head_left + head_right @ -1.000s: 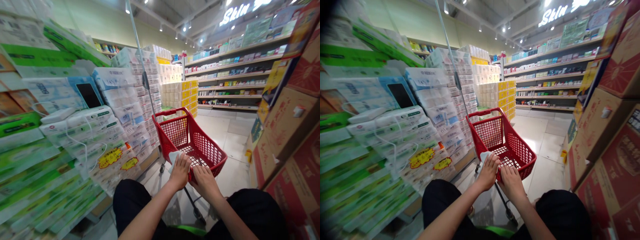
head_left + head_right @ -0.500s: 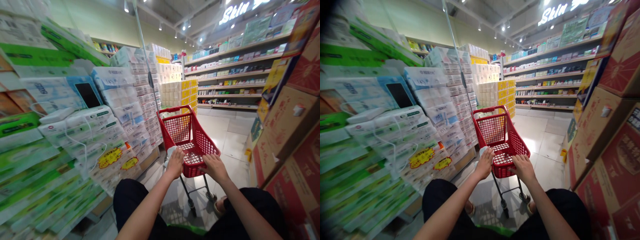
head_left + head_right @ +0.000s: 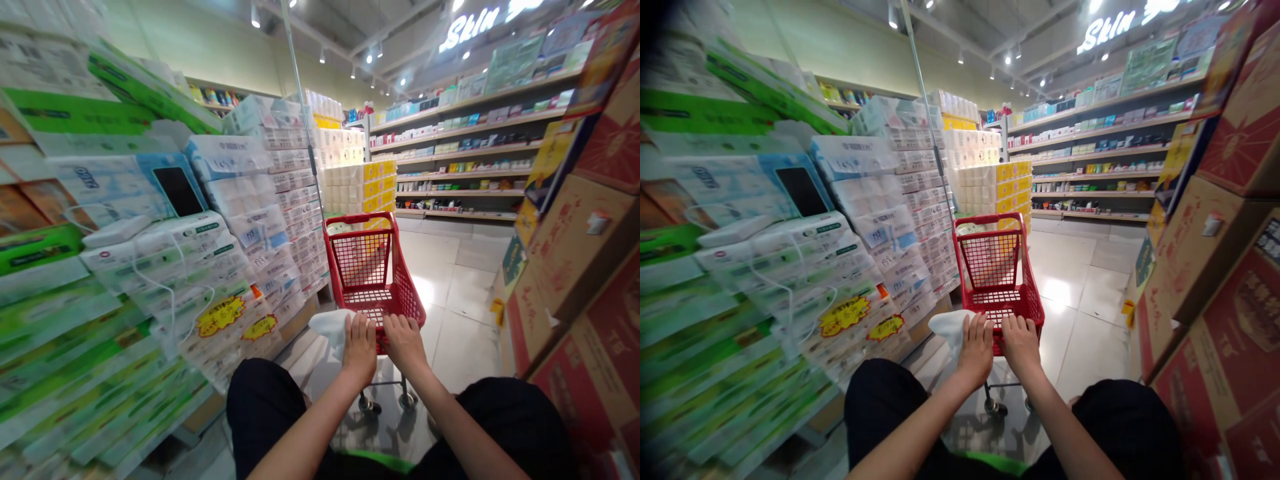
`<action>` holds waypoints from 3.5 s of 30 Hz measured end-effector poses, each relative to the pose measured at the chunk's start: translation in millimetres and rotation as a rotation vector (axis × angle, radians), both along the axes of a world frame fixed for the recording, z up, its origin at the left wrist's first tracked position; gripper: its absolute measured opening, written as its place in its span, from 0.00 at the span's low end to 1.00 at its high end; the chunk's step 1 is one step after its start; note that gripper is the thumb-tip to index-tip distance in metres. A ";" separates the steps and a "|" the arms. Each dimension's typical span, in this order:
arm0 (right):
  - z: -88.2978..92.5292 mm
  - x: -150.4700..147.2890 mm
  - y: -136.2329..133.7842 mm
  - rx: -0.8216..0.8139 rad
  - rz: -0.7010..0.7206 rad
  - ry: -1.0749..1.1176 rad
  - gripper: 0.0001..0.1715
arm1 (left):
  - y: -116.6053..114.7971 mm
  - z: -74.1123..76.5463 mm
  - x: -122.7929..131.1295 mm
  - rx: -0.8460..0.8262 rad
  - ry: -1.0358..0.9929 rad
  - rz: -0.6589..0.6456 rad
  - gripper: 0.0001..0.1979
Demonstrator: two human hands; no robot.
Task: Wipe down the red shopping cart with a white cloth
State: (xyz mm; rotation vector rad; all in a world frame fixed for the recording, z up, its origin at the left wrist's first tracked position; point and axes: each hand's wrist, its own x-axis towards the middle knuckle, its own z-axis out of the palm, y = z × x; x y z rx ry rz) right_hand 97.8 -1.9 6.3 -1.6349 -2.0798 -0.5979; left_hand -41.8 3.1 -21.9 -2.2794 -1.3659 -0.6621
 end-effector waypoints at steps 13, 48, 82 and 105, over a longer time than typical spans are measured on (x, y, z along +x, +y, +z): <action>4.5 -12.7 -22.5 -0.055 0.225 0.028 0.16 | -20.4 38.9 -50.6 -0.194 0.025 -0.228 0.29; 5.0 4.6 -12.9 -0.037 0.400 0.107 0.02 | -9.8 34.1 -30.8 -0.100 0.175 -0.239 0.13; 6.9 16.3 -28.4 -0.066 0.480 0.290 0.18 | -20.6 28.5 -12.2 -0.097 0.092 -0.251 0.11; 23.4 19.1 -19.7 -0.019 0.335 0.180 0.15 | 13.0 22.2 -106.0 -0.040 0.093 -0.229 0.10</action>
